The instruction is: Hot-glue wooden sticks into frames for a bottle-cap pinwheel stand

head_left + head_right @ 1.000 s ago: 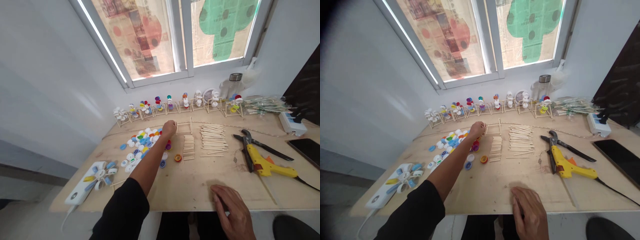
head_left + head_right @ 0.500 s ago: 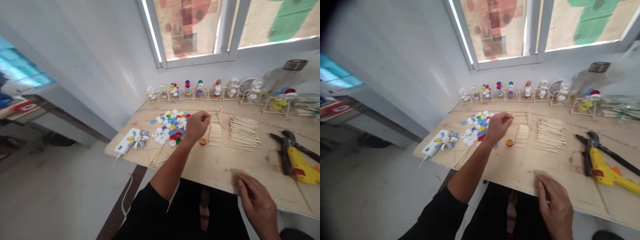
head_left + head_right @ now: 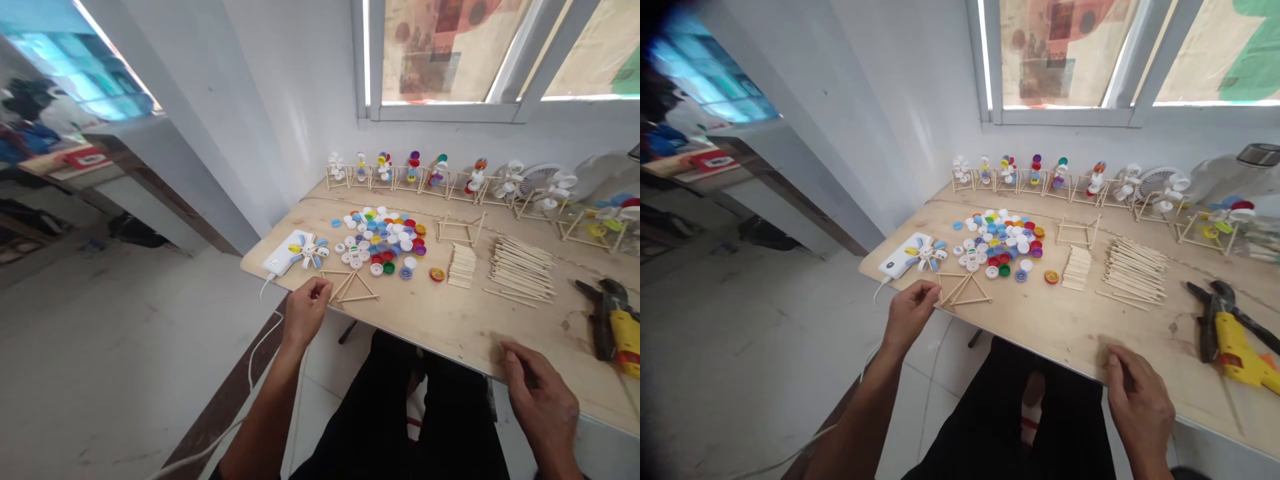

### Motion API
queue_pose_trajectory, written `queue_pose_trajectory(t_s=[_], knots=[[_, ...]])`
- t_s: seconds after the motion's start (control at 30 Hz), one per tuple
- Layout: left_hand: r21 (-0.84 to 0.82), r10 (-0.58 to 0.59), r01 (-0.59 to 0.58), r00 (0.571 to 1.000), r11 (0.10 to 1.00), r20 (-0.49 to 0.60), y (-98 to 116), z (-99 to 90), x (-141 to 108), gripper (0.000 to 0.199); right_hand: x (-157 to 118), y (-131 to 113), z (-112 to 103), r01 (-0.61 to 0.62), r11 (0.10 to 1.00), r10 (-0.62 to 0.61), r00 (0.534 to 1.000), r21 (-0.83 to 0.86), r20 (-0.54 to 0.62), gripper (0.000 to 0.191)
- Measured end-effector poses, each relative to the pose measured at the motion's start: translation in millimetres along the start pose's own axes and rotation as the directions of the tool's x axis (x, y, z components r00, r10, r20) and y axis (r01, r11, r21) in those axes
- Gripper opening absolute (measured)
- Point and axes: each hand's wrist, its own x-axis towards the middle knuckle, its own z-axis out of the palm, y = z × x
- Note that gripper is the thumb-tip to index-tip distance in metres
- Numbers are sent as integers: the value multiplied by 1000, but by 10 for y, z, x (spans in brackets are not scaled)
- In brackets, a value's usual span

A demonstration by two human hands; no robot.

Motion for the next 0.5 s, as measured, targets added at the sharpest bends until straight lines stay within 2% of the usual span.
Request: queue_pose_trajectory(t_s=[0.07,0.13,0.23,0.3,0.4,0.43,0.5], knots=[[82,-43,41,999,996,15,-186,-67,14,21,7,-15,-14,-7,1000,7,1000,9,-3,42],[149,-41,32,998,988,57,-299,-80,12,22,18,-16,-39,-13,1000,13,1000,20,4,43],[203,5,-27,994,979,106,-381,-25,9,22,54,-43,-75,-30,999,29,999,35,29,40],[229,40,-66,992,971,118,-403,32,19,20,98,-143,-64,3,999,-5,999,32,43,36],[308,69,-104,990,946,123,-401,103,48,17,194,-486,75,179,981,-184,981,78,62,29],[342,72,-112,989,933,128,-390,118,58,16,229,-642,158,258,959,-266,962,115,67,26],[404,73,-129,986,906,151,-352,135,76,12,292,-972,367,424,890,-446,886,167,129,21]])
